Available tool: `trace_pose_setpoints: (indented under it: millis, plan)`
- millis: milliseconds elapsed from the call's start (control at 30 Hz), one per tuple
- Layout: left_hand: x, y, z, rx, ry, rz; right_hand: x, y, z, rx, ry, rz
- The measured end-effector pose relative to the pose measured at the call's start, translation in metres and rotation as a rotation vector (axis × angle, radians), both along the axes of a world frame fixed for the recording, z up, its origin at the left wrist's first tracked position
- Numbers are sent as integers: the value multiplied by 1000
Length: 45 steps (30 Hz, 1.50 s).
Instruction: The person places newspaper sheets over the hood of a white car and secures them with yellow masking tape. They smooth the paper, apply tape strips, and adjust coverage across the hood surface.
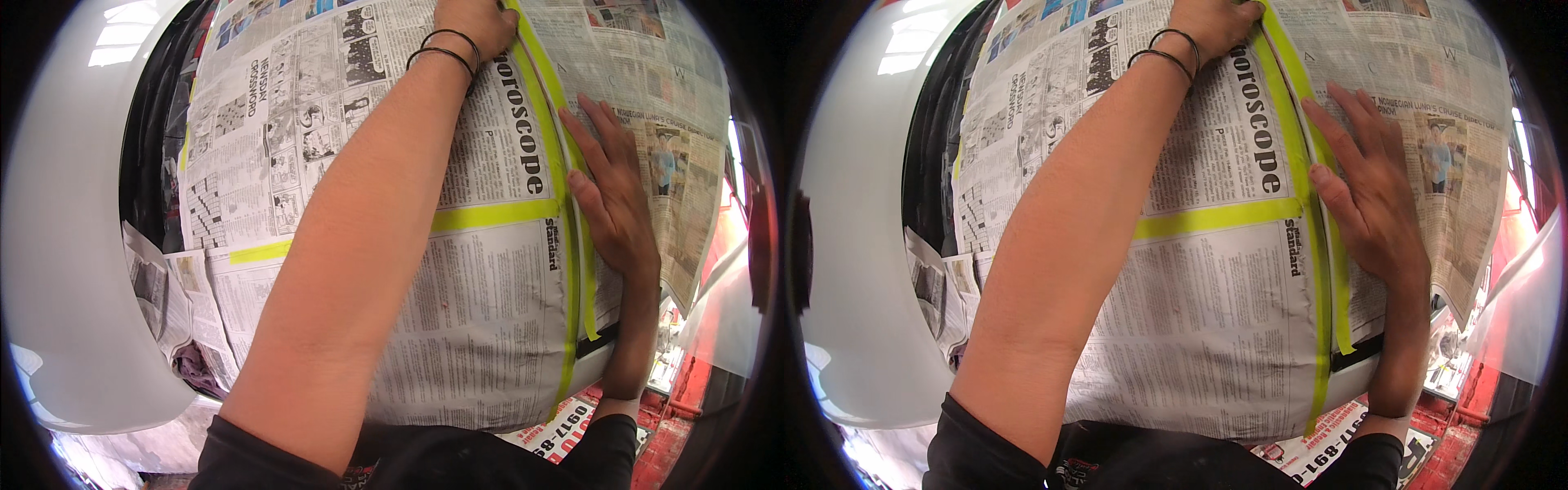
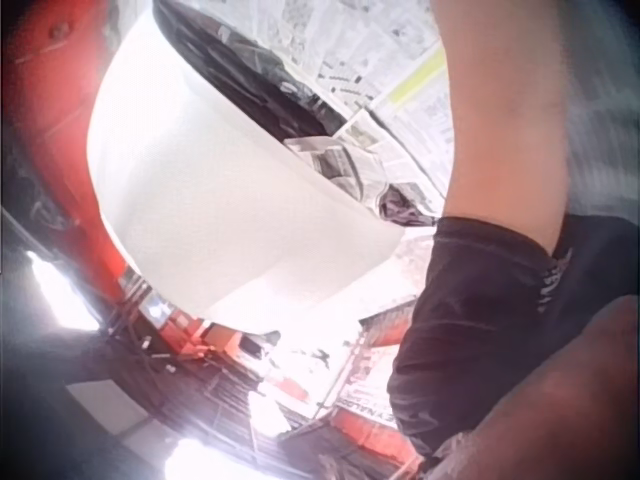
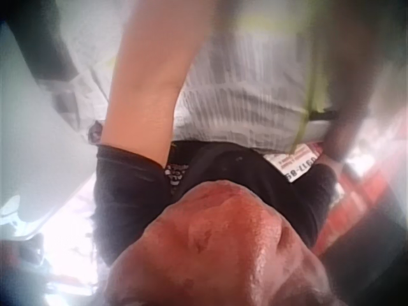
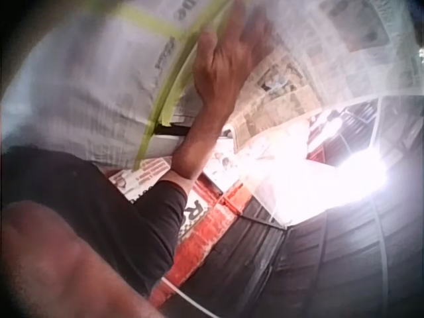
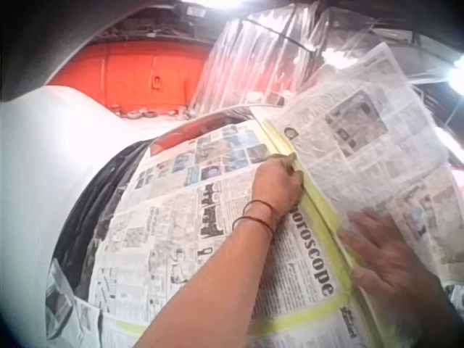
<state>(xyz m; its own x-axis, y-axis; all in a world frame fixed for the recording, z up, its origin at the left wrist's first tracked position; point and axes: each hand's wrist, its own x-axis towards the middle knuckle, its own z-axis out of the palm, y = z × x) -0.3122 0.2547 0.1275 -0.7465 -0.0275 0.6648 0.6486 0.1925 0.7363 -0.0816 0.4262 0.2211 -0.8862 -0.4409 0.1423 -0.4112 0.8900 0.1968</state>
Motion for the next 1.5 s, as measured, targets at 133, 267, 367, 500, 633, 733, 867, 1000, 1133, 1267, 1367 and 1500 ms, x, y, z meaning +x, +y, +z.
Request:
trace_pose_setpoints:
  millis: [133, 267, 367, 500, 633, 733, 867, 1000, 1133, 1267, 1367, 1500]
  plan:
    - [-5, 2, -1, -38, -29, -22, -1, 6, -4, 12, 12, -8]
    - [-4, 1, -2, -49, -20, -22, -2, 8, -5, 7, 18, 0]
    - [1, -2, 0, -36, -33, -39, -3, 8, -5, 6, 18, 11]
    - [2, -4, 3, -36, -9, -23, -2, 6, -4, -19, 17, 4]
    - [-1, -2, 2, -84, -8, -13, -3, 8, -6, -38, 36, 14]
    - [3, 1, 3, -35, -50, -45, -3, 9, -5, -51, 31, 16]
    - [0, 1, 3, -78, -36, -11, -1, 14, -6, -24, 46, 47]
    - [-3, 1, 1, -46, 0, 6, 0, 13, -4, -10, 41, 54]
    - [-4, -3, 1, -46, 10, 59, -1, 18, 0, -27, 24, 72]
    - [-2, -13, 11, 26, -140, -156, -6, 27, -5, -77, 80, 128]
    - [49, -13, 23, -241, -172, -138, -4, 33, -11, -169, 129, 162]
    - [151, 6, -8, -533, 211, 14, 0, 27, -12, -342, 159, 201]
